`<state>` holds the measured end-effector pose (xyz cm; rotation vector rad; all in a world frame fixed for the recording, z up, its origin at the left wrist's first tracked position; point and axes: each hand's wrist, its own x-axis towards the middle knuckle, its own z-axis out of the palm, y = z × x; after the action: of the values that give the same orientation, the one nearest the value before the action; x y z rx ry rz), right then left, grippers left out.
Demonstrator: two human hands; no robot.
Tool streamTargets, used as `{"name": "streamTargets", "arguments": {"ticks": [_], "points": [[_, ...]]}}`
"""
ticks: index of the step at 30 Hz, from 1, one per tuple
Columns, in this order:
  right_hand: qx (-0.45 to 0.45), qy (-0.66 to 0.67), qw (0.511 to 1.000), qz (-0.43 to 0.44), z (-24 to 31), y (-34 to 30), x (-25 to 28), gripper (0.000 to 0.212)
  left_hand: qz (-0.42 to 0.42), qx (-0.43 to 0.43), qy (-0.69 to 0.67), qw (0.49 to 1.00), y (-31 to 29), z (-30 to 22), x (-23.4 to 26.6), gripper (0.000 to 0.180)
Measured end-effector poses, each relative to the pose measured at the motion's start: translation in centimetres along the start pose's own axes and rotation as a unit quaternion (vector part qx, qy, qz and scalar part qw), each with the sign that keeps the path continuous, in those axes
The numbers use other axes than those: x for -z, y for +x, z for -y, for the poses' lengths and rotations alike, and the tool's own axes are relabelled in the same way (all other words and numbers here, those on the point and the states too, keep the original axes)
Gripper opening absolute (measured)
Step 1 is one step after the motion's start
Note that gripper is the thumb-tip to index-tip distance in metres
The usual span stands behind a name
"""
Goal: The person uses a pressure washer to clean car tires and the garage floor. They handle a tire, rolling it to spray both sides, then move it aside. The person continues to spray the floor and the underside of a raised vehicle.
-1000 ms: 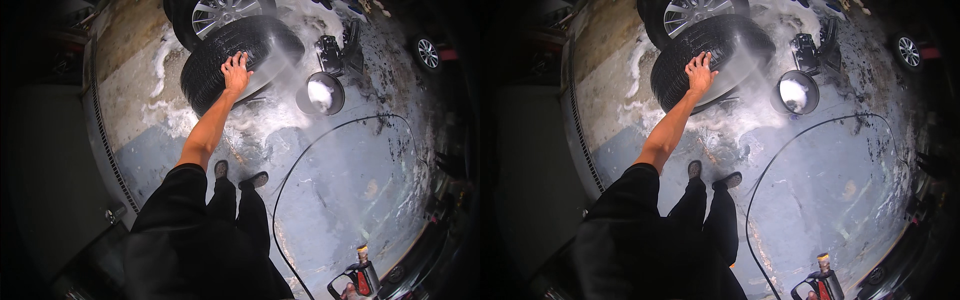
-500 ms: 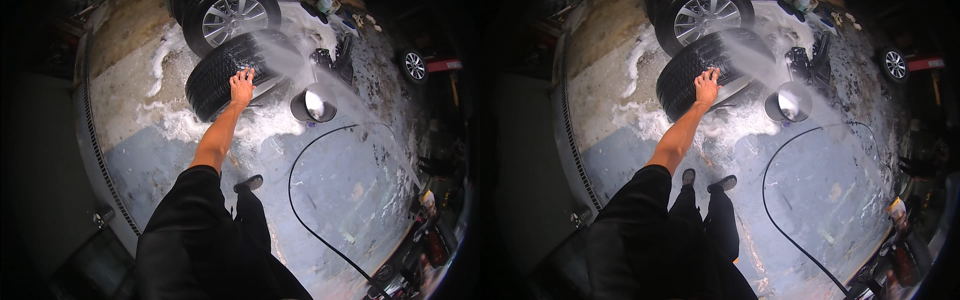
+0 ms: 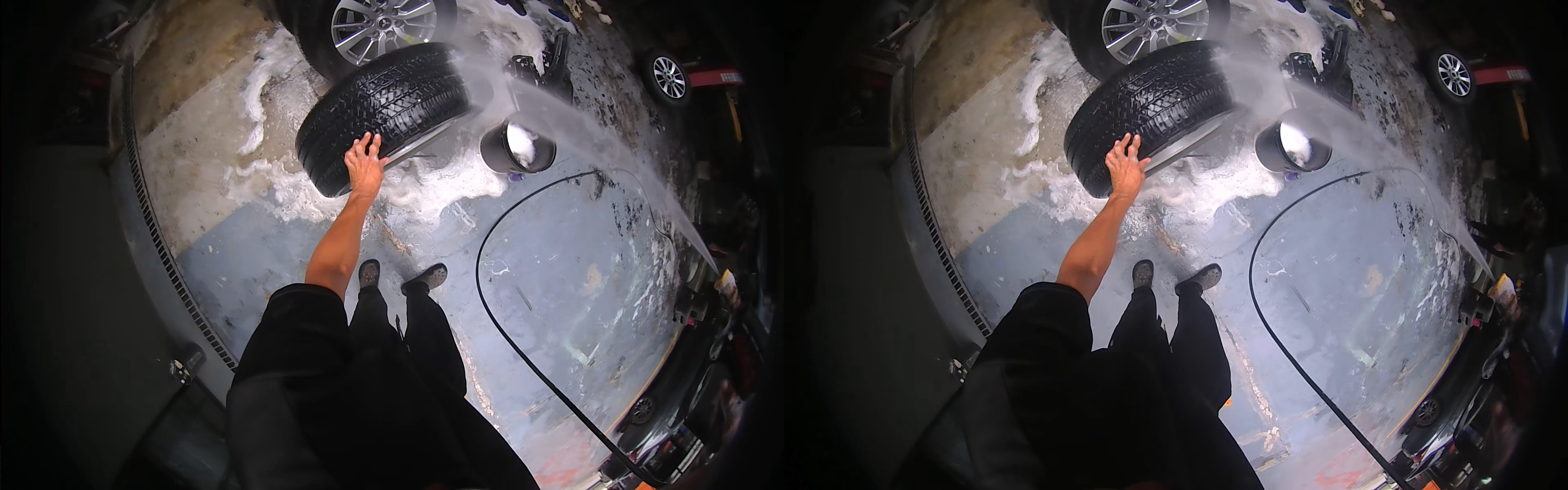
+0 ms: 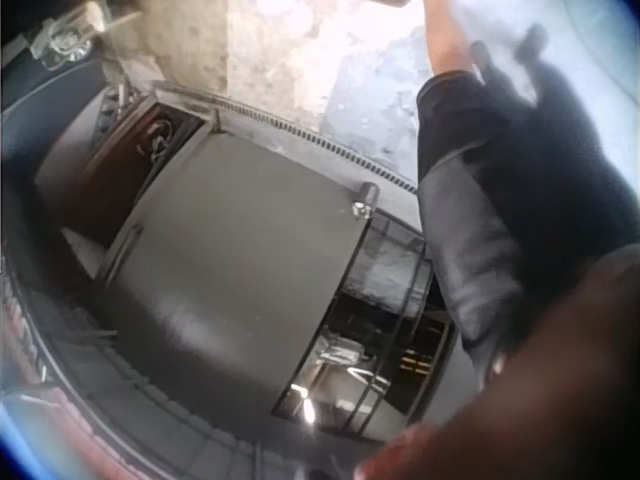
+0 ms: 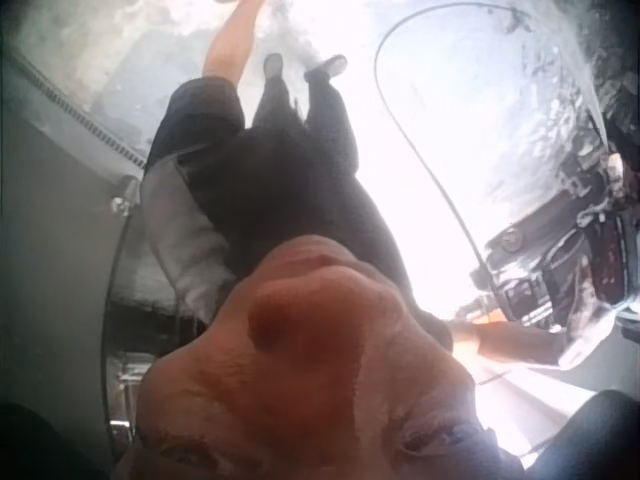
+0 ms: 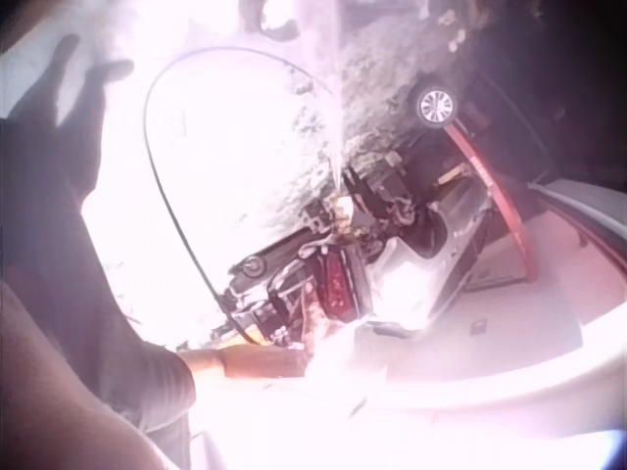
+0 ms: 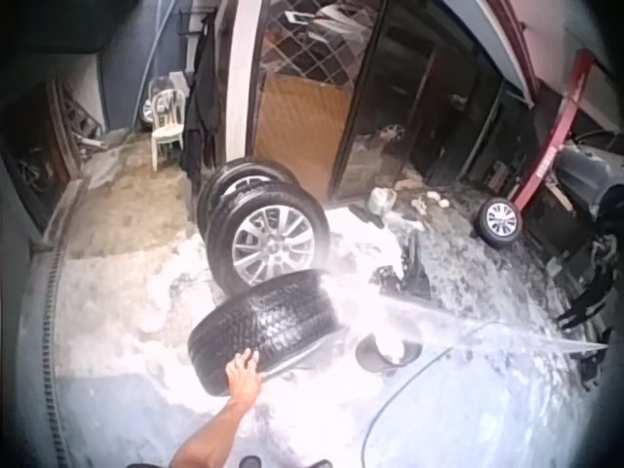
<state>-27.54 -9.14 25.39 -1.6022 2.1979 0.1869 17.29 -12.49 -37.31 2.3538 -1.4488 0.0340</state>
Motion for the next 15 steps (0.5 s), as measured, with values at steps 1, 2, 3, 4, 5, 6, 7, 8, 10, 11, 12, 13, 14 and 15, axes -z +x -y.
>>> {"name": "streamTargets", "arguments": {"ticks": [1,2,3,4,5,6,7,8,10,11,12,13,14,15], "points": [[0.002,-0.003,1.000,0.004,0.2,-0.2,0.0,0.054,-0.023,-0.010,0.004,1.000,-1.1,1.7,0.3,0.064],[0.003,-0.003,1.000,0.004,0.6,-0.4,-0.2,0.054,-0.029,-0.020,0.018,0.999,-2.0,3.7,0.6,0.066],[-0.003,-0.001,1.000,0.004,0.5,-0.7,-0.5,0.054,0.012,-0.005,-0.040,0.999,-2.4,5.3,2.2,0.066],[-0.011,0.002,1.000,0.003,0.5,-1.1,-0.7,0.054,0.056,0.006,-0.098,0.994,-2.6,6.0,4.7,0.066],[-0.017,0.000,1.000,0.001,0.6,-1.3,-0.8,0.054,0.019,0.003,-0.122,0.992,-1.2,5.5,7.4,0.068],[-0.022,0.001,1.000,-0.002,0.8,-1.6,-1.0,0.054,-0.019,-0.001,-0.146,0.989,0.7,5.0,10.2,0.069],[-0.020,-0.001,1.000,0.000,1.0,-1.7,-1.1,0.055,-0.088,-0.036,-0.202,0.975,3.9,4.6,11.7,0.069],[-0.018,-0.006,1.000,0.001,1.3,-2.0,-1.0,0.055,-0.084,-0.030,-0.290,0.953,7.0,3.3,12.7,0.071],[0.004,-0.017,1.000,0.004,2.1,-1.6,-0.8,0.055,0.021,-0.063,-0.137,0.988,10.7,4.4,9.2,0.079],[0.002,-0.020,1.000,0.001,2.5,-1.7,-0.9,0.055,0.078,0.002,0.011,0.997,11.5,3.2,8.0,0.081],[-0.007,-0.023,1.000,0.001,2.6,-2.1,-0.9,0.055,0.057,0.015,0.025,0.998,11.2,3.3,7.4,0.081],[-0.014,-0.027,1.000,-0.002,2.9,-2.4,-1.0,0.055,0.036,0.030,0.040,0.998,10.9,4.0,7.0,0.080],[-0.019,-0.031,0.999,-0.003,3.2,-2.8,-0.9,0.056,0.014,0.046,0.056,0.997,10.6,4.9,6.7,0.080],[-0.021,-0.031,0.999,-0.004,3.0,-3.1,-0.9,0.056,0.015,0.041,0.048,0.998,10.2,6.3,7.4,0.078]]}}
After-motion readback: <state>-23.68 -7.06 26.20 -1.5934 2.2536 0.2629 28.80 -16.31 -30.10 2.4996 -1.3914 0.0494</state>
